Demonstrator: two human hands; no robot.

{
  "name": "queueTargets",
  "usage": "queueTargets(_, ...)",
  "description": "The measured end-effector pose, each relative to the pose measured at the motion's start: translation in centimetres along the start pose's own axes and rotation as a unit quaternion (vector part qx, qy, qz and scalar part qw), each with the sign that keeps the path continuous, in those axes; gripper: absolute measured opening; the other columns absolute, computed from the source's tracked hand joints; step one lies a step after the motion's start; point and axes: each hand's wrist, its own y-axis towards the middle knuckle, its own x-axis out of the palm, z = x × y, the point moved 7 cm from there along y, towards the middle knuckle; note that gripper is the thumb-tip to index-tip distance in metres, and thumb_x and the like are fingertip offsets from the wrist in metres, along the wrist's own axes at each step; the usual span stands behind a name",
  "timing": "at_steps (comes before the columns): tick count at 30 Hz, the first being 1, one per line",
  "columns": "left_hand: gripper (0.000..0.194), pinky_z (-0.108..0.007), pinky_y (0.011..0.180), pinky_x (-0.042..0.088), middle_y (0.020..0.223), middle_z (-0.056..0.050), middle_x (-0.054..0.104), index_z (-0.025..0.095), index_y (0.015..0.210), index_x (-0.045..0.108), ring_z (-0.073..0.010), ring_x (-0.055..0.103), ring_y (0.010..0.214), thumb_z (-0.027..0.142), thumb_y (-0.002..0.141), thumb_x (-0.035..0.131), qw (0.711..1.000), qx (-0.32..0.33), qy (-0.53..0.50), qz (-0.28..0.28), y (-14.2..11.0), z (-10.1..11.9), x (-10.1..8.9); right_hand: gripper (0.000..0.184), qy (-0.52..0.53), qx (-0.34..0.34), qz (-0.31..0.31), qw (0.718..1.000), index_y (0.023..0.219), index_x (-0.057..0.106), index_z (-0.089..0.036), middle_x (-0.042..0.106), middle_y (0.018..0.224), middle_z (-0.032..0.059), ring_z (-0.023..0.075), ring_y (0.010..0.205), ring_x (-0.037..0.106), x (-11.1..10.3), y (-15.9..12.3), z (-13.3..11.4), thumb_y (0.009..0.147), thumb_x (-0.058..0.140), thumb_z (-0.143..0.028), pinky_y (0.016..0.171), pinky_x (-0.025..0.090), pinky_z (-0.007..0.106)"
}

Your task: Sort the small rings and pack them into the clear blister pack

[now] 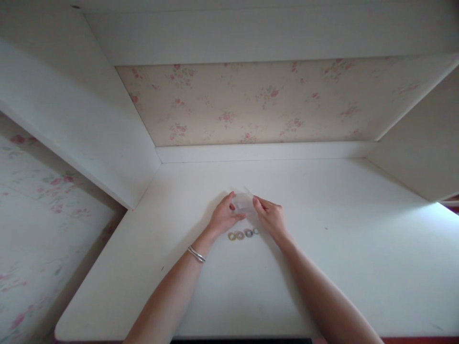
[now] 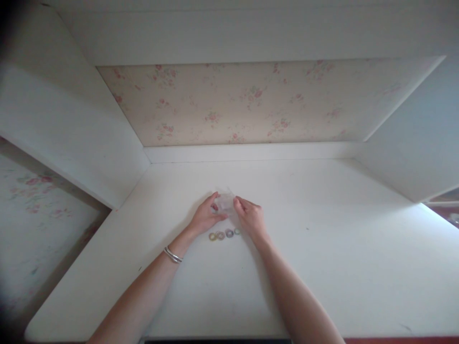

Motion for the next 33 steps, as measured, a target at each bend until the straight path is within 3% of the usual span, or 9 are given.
queueTargets(4,0.088,-0.030,0.079,0.046,0.104,-0.006,0.061,0.019,0.137,0.036,-0.0161,0.057,0.081,0.033,0.061,0.076,1.000,-0.020,0.006,0.011,0.0,-0.5,-0.1,0.055,0.082,0.153,0.064,0.983,0.095,0.066,-0.017,0.071,0.075,0.0075,0.0198,0.061,0.067,-1.8,0.7,3.8,0.086,0.031,-0.060,0.058,0.051,0.029)
queueTargets(7,0.086,-0.029,0.077,0.045,0.093,-0.004,0.062,0.018,0.137,0.037,-0.0152,0.057,0.075,0.034,0.062,0.075,1.000,-0.021,0.013,0.005,0.1,-0.6,-0.2,0.057,0.089,0.198,0.111,0.970,0.089,0.063,-0.015,0.070,0.073,0.0099,0.0172,0.051,0.063,-3.6,0.8,6.1,0.085,0.030,-0.061,0.053,0.047,0.027)
queueTargets(11,0.083,-0.029,0.075,0.045,0.088,-0.003,0.061,0.016,0.137,0.036,-0.0140,0.056,0.072,0.033,0.064,0.073,1.000,0.000,0.024,-0.005,0.1,-0.5,-0.4,0.056,-0.015,0.205,0.142,0.968,0.080,0.064,-0.015,0.065,0.058,0.0074,0.0182,0.048,0.058,-6.4,0.9,8.0,0.086,0.028,-0.059,0.055,0.042,0.030)
queueTargets(14,0.081,-0.028,0.074,0.046,0.097,-0.005,0.060,0.015,0.137,0.035,-0.0126,0.055,0.071,0.032,0.067,0.071,0.999,0.016,0.038,-0.004,0.2,-0.5,-0.6,0.051,-0.056,0.210,0.146,0.965,0.085,0.064,-0.015,0.063,0.055,0.0064,0.0192,0.051,0.057,-7.8,1.0,9.2,0.087,0.030,-0.052,0.058,0.040,0.030)
queueTargets(20,0.076,-0.030,0.081,0.046,0.127,-0.013,0.045,0.015,0.131,0.042,-0.0159,0.056,0.088,0.029,0.063,0.073,0.997,0.061,0.051,0.008,0.3,-0.3,-1.1,0.044,-0.175,0.174,0.161,0.956,0.090,0.067,-0.015,0.068,0.077,0.0128,0.0224,0.071,0.059,-9.7,1.2,9.3,0.085,0.032,-0.041,0.067,0.040,0.032)
queueTargets(24,0.080,-0.031,0.083,0.045,0.123,-0.014,0.047,0.013,0.134,0.039,-0.0173,0.055,0.088,0.028,0.063,0.073,0.997,0.057,0.056,0.005,0.2,-0.4,-1.3,0.045,-0.249,0.142,0.153,0.946,0.088,0.070,-0.014,0.065,0.090,0.0159,0.0227,0.077,0.057,-10.0,1.1,8.5,0.086,0.031,-0.036,0.070,0.040,0.033)
queueTargets(33,0.084,-0.033,0.080,0.046,0.103,-0.010,0.055,0.012,0.138,0.033,-0.0157,0.054,0.077,0.025,0.065,0.072,0.997,0.039,0.058,-0.008,0.2,-0.8,-1.2,0.044,-0.302,0.208,0.130,0.921,0.089,0.072,-0.011,0.062,0.091,0.0171,0.0206,0.072,0.054,-10.5,0.6,9.7,0.083,0.034,-0.032,0.065,0.038,0.031)
